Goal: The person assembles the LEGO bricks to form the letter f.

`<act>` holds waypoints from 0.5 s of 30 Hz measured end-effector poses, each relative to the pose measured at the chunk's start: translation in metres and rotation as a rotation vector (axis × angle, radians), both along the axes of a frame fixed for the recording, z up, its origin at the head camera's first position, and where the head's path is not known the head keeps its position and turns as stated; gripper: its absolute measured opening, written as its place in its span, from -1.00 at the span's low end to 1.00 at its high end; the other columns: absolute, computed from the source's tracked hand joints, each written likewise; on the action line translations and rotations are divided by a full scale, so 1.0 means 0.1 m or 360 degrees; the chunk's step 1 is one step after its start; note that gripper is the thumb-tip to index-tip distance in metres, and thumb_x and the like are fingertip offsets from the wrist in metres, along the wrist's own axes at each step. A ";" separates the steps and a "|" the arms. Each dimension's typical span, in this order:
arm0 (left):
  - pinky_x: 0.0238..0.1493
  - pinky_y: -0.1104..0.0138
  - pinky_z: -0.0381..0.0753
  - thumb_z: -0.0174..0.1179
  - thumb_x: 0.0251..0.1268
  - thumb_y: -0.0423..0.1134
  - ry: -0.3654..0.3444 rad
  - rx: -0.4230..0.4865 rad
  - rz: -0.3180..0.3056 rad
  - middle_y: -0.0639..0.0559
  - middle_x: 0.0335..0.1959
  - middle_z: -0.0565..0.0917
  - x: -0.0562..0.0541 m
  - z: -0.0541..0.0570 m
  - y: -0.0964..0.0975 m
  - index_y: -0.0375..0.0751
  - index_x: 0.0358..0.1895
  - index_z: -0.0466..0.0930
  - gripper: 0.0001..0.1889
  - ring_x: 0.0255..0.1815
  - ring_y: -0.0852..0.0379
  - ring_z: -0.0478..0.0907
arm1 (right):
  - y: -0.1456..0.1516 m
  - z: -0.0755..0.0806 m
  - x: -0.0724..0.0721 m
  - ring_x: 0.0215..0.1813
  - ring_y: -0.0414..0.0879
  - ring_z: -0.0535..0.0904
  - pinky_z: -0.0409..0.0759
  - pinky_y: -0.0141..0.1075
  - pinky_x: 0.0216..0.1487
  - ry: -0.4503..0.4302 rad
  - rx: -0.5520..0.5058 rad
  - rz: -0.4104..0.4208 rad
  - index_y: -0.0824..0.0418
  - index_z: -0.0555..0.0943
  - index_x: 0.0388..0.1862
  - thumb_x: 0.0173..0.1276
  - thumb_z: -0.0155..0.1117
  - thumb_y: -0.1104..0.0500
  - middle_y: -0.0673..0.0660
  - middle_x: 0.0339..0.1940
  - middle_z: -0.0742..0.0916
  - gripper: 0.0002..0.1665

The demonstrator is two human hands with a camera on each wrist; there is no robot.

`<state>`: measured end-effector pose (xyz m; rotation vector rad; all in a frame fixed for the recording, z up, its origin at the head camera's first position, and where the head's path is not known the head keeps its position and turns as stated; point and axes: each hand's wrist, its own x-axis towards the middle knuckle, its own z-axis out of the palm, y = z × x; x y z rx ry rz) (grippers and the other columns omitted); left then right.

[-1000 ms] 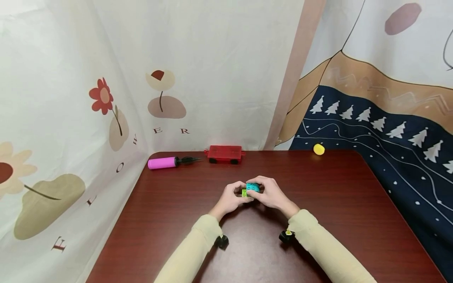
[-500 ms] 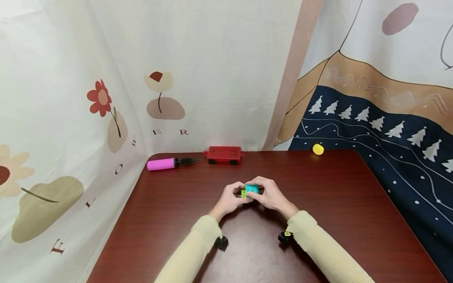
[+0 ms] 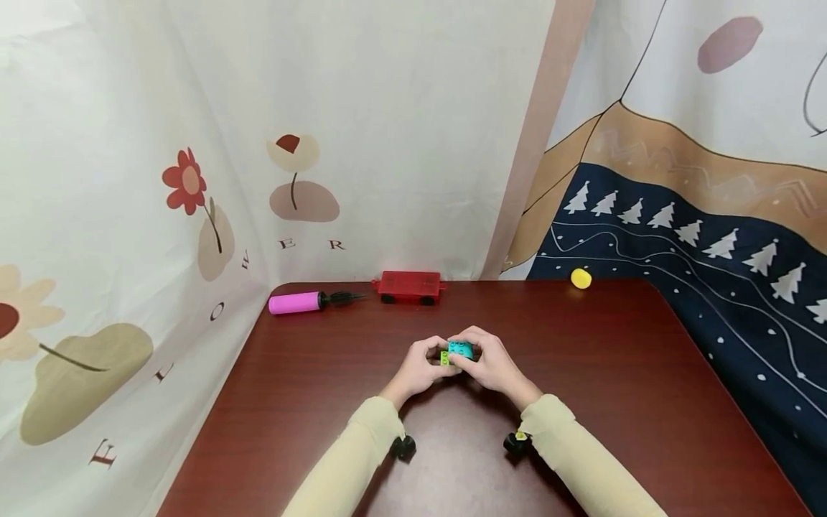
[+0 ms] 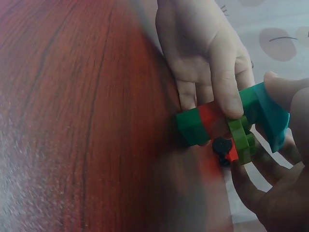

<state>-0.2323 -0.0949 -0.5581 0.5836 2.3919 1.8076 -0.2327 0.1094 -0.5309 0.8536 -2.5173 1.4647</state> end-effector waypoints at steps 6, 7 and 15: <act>-0.42 0.37 0.61 0.57 0.19 -0.32 -0.0005 0.0006 -0.0024 -0.08 -0.17 0.78 -0.01 -0.06 -0.03 -0.18 -0.08 0.70 -0.71 -0.38 0.23 0.62 | -0.01 -0.02 0.02 -0.10 -0.15 0.63 0.67 -0.29 -0.10 0.0009 -0.0023 0.0007 0.09 0.78 0.06 0.35 0.57 0.12 -0.06 -0.05 0.74 -0.68; -0.40 0.37 0.62 0.57 0.19 -0.31 -0.0015 0.0010 -0.0022 -0.07 -0.16 0.78 -0.01 -0.06 -0.03 -0.17 -0.08 0.70 -0.71 -0.37 0.23 0.62 | 0.00 -0.01 0.03 -0.10 -0.15 0.63 0.68 -0.29 -0.10 0.0008 -0.0006 0.0008 0.09 0.78 0.07 0.35 0.57 0.12 -0.05 -0.05 0.75 -0.67; -0.14 0.31 0.70 0.55 0.21 -0.35 0.0013 0.0020 -0.0007 -0.08 -0.07 0.74 0.01 -0.08 -0.03 -0.19 0.00 0.67 -0.67 -0.20 0.20 0.67 | 0.04 0.09 -0.01 -0.09 -0.14 0.61 0.65 -0.27 -0.10 0.0059 0.0172 0.0055 0.06 0.75 0.12 0.37 0.55 0.08 -0.02 0.01 0.76 -0.64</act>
